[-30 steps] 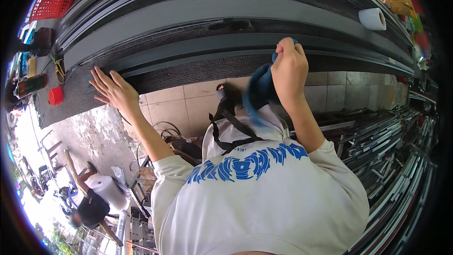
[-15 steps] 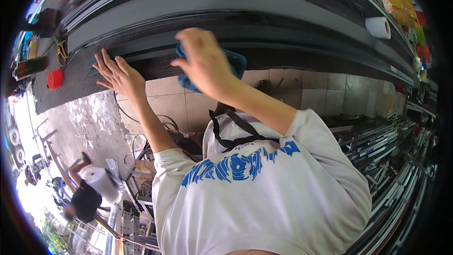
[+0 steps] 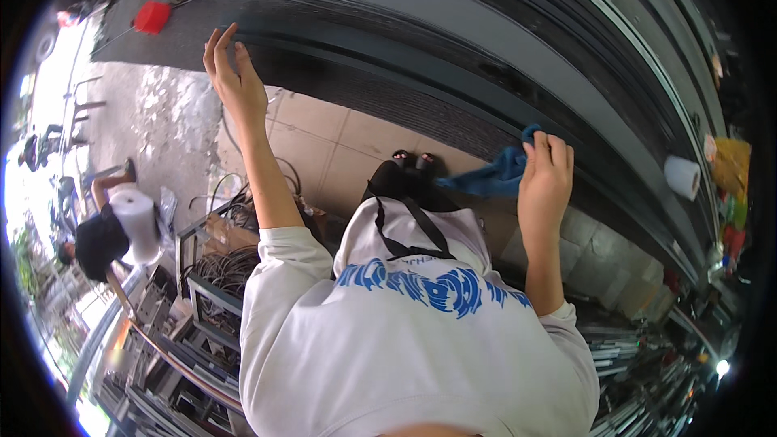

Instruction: The person sprays a cleaning agent onto a long metal profile and wipes it with a cloth. They repeat this process on multiple profiles, handling spray cans, cloths, and paper towels while working at a cluttered workbench.

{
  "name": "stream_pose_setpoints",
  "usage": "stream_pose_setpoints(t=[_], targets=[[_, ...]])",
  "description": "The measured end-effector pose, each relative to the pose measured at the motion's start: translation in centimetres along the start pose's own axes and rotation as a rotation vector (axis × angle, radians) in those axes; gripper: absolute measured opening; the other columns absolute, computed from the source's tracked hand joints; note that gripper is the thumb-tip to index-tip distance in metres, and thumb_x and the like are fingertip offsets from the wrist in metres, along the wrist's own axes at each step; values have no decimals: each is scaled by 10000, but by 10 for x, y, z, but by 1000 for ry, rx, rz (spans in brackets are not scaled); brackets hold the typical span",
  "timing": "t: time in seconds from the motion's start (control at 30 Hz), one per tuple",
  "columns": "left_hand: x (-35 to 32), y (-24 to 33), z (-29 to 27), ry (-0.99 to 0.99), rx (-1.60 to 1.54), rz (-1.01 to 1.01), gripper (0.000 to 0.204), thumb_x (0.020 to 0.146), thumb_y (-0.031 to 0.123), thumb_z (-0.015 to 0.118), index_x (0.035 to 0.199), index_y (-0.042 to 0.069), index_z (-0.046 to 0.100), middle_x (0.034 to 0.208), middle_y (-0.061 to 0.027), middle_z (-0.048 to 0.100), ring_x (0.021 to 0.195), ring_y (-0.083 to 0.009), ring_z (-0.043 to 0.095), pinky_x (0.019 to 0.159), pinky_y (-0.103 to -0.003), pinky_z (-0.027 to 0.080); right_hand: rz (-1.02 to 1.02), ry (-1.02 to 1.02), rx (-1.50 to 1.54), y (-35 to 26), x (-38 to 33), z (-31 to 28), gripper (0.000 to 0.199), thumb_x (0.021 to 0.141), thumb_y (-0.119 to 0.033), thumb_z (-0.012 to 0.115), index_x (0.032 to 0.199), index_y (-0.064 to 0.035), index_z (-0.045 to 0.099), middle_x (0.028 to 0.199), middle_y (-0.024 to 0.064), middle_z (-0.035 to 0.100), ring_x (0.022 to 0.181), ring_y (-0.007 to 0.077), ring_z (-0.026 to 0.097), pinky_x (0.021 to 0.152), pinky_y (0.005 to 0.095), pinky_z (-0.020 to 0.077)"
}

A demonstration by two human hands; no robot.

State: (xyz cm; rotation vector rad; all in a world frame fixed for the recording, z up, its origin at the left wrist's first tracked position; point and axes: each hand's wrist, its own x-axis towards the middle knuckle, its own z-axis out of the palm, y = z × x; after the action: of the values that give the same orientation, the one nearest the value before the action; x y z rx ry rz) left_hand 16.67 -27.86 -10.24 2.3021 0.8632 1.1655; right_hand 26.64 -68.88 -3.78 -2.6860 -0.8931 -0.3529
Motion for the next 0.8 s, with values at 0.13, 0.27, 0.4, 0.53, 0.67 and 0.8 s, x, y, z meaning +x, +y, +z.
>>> stream_pose_setpoints(t=[0.13, 0.27, 0.4, 0.53, 0.67, 0.8], targets=[[43, -43, -21, -94, 61, -15, 257, 999, 208, 570, 1173, 73, 703, 1292, -122, 621, 1278, -307, 510, 1074, -413, 399, 38, -1, 149, -11, 17, 9, 148, 888, -7, 652, 1012, 72, 668, 933, 126, 574, 864, 293, 585, 757, 395, 509], [60, -73, -27, -213, 102, -6, 217, 974, 195, 604, 1065, 77, 761, 1238, -50, 678, 1201, -278, 528, 1060, -380, 379, -62, -30, 144, -65, 50, 27, 126, 882, -5, 647, 982, 71, 654, 913, 129, 564, 875, 304, 578, 775, 407, 494], [68, -81, -37, -344, 18, 76, 215, 972, 169, 596, 1088, 85, 756, 1272, -55, 656, 1217, -271, 494, 1081, -381, 348, -137, -19, 205, -163, 89, 86, 107, 871, -14, 615, 956, 46, 642, 910, 130, 550, 897, 304, 569, 802, 407, 483], [70, -90, -57, -455, -218, -4, 332, 1047, 226, 476, 1292, 79, 645, 1347, -93, 596, 1206, -253, 523, 1063, -385, 376, -254, 90, 216, -282, 142, 146, 79, 828, -34, 622, 757, 0, 621, 862, 117, 512, 854, 289, 539, 746, 427, 452], [72, -125, -93, -185, -494, -284, 463, 1073, 302, 383, 1398, -13, 481, 1419, -140, 519, 1162, -217, 567, 988, -359, 414, -359, 6, 333, -382, 201, 178, 90, 699, -115, 654, 705, -25, 663, 860, 101, 566, 888, 266, 560, 769, 401, 465], [72, -152, -133, 46, -298, -301, 456, 1076, 342, 325, 1292, -18, 503, 1311, -147, 566, 1121, -237, 542, 963, -395, 428, -519, -236, 888, -415, 185, 150, 214, 803, -39, 645, 1012, -4, 676, 958, 141, 606, 926, 314, 606, 788, 407, 507]])
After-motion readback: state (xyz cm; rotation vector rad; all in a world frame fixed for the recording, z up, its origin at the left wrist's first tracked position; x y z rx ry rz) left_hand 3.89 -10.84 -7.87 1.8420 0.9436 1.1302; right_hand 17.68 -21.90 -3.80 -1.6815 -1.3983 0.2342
